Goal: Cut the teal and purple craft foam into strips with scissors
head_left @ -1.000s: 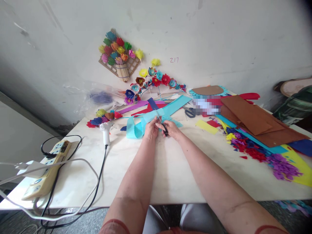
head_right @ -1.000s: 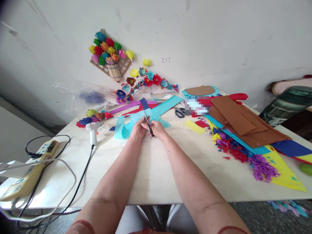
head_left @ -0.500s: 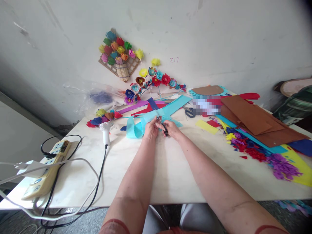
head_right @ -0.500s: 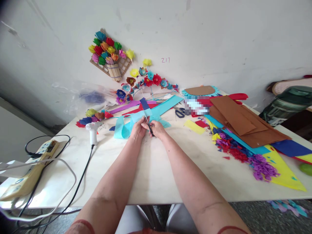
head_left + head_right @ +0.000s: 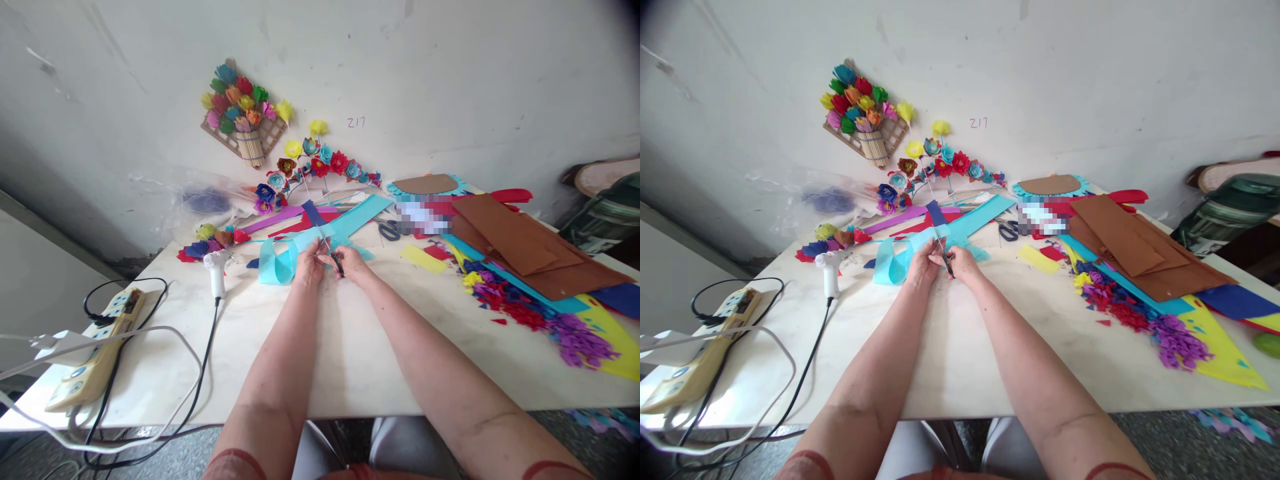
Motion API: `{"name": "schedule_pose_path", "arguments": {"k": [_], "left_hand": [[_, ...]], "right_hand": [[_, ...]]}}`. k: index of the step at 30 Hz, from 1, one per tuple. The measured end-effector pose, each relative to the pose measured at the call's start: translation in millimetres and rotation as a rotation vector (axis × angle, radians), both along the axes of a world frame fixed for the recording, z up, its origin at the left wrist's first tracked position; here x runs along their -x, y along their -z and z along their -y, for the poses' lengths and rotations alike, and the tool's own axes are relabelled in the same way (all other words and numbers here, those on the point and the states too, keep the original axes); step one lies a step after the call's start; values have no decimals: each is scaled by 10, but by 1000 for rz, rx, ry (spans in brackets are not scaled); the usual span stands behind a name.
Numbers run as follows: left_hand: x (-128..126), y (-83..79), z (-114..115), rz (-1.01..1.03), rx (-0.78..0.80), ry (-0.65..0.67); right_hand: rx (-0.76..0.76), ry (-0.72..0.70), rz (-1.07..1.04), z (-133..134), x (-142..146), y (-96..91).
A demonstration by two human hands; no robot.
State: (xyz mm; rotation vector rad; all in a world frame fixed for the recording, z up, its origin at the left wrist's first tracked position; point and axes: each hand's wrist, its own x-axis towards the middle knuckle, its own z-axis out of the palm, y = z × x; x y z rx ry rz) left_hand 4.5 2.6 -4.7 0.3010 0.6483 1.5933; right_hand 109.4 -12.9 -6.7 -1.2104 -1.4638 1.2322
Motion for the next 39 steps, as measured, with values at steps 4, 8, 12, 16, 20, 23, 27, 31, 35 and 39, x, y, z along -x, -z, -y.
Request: {"name": "schedule_pose_path", "arguments": {"k": [4,8,12,16,20,23,27,31,35,39], "left_hand": [[7,5,-8,0,-1,-29],[-8,-10,-6,1,16,-84],[-18,-22,3,-9,10,-94],[-16,-28,9,-16,10,-67],[-12,-35,11,-44,20,-27],[-8,-32,13,-57,1,6],[-4,-19,13,-80,-20,31],[-6,-14,7,-94,-14,24],[-11,-20,7,-93,-2,22],[-12,-30,17,-89,8,19]], "right_hand": [[3,12,-2,-48,5,48],[26,12,-34,-34,-18,19],[64,-27,-78,35,-61,-72],[87,-45,-84,110,-90,-171],[120,-48,-106,123,-96,-198],[118,-55,-121,102,-97,-177],[101,-44,-135,98,-100,-169],[96,-35,-140,120,-95,-189],[90,-17,-128,125,-86,-195],[83,5,-115,111,-82,-186]]}}
